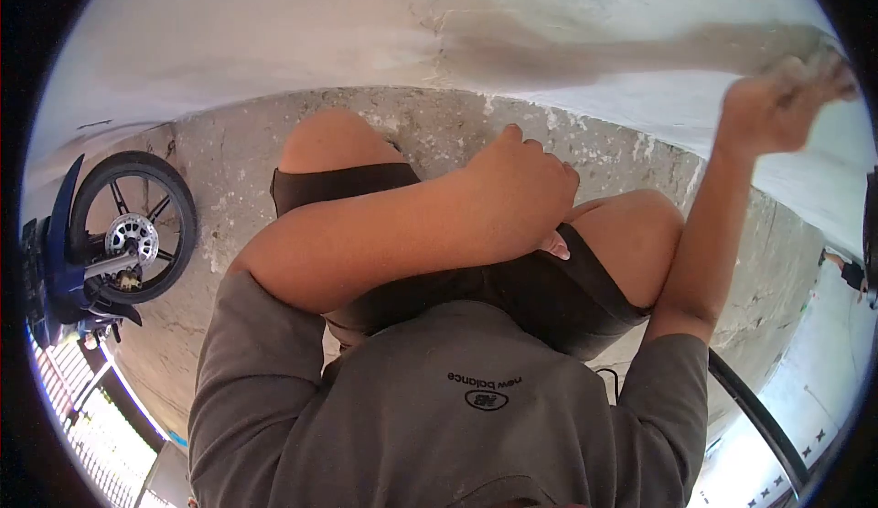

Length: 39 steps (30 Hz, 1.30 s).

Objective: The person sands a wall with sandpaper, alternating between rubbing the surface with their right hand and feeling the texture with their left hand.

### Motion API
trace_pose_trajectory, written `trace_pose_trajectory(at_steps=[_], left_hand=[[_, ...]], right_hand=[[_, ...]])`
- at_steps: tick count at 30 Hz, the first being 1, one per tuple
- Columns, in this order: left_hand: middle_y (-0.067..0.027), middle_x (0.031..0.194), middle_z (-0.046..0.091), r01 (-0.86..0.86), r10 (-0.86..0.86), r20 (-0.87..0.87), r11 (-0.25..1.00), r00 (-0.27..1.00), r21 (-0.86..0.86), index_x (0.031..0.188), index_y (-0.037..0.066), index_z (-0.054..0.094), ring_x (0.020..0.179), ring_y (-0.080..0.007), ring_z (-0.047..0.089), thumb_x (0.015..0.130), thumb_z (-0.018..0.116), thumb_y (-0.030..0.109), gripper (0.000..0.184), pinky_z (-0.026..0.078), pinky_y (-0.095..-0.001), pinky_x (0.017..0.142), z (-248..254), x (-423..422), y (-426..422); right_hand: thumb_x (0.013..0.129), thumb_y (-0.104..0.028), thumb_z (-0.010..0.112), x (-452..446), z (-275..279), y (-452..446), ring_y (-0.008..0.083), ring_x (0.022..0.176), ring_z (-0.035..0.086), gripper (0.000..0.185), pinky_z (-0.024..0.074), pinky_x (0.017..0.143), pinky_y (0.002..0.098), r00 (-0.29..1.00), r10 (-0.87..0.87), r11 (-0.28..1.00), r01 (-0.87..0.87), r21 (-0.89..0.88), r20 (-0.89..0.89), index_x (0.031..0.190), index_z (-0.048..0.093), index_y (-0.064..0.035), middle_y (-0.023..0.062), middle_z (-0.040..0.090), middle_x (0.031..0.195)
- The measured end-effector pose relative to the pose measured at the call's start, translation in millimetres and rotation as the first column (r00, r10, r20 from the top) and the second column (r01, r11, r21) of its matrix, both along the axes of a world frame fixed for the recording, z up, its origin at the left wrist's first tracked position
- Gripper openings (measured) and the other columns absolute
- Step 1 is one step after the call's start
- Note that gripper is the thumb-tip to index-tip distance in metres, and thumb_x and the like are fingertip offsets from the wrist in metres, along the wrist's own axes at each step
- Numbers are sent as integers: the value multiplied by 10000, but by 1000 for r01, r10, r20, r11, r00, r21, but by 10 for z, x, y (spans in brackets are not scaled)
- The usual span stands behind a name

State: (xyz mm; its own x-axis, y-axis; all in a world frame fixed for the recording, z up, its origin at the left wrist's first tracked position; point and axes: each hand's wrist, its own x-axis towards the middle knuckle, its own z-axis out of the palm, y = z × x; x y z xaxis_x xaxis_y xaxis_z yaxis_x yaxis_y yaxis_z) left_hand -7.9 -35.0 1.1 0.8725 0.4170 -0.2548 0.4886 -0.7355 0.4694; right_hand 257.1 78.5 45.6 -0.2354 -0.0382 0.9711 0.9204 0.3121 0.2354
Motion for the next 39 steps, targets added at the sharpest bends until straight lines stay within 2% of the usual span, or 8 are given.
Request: trace_pose_trajectory(at_steps=[3,6,14,16,18,20,32,39], left_hand=[[-176,981,704,14,-14,-9,1000,1000,7,1176,-22,621,996,-359,694,817,675,625,741,476,-493,975,-21,23,11],[-178,987,704,18,-18,-12,1000,1000,-1,1178,-23,620,1001,-361,693,820,675,621,739,475,-493,977,-8,23,16],[-181,985,702,-23,22,34,1000,999,11,1201,-30,611,1008,-366,688,821,677,613,749,472,-483,963,-24,0,43],[-183,988,703,-8,8,6,1000,1000,-15,1214,-32,603,1008,-374,686,823,681,607,754,468,-488,975,36,-13,48],[-183,983,703,-13,13,20,1000,1000,4,1216,-33,600,1006,-373,687,825,684,604,752,467,-489,980,-18,-10,2],[-182,978,704,-8,6,38,999,999,40,1218,-33,598,1004,-372,687,826,688,601,750,466,-490,985,-23,9,18],[-178,1000,710,-26,25,30,999,999,27,1265,-41,584,1010,-359,690,832,693,590,773,471,-488,984,-25,6,39],[-195,1028,704,-23,23,6,999,1000,41,1302,-45,569,1043,-376,681,842,664,615,810,462,-504,1015,26,-19,46]], right_hand=[[846,38,631,-283,-177,-225,387,1394,497,435,366,1172,517,982,67,946,-8,-324,174,1261,713,-62,146,690,1301],[1003,-76,564,-164,57,-73,348,1376,525,306,305,1215,447,981,149,976,-126,-178,120,1273,670,21,138,692,1303],[952,-13,584,-241,-53,-156,361,1391,503,407,386,1173,414,971,82,974,-30,-225,226,1350,653,-65,138,624,1408],[826,47,592,-151,192,-226,398,1308,582,283,385,1158,507,927,80,931,-201,-306,-366,1035,745,-66,83,726,1249],[829,40,586,-164,126,-188,379,1309,585,322,407,1142,482,946,117,947,-198,-254,-302,1096,740,-55,94,717,1264],[945,2,572,-181,-123,-116,311,1315,589,290,444,1120,399,987,-98,986,113,-121,125,1200,705,-35,129,676,1334],[970,-25,572,-170,-71,-134,390,1441,429,362,262,1221,540,953,187,951,-116,-285,237,1315,678,-49,159,603,1428],[958,-42,545,-102,-251,-98,447,1458,376,403,256,1213,579,991,72,957,-35,-289,117,1345,655,-46,174,559,1472]])
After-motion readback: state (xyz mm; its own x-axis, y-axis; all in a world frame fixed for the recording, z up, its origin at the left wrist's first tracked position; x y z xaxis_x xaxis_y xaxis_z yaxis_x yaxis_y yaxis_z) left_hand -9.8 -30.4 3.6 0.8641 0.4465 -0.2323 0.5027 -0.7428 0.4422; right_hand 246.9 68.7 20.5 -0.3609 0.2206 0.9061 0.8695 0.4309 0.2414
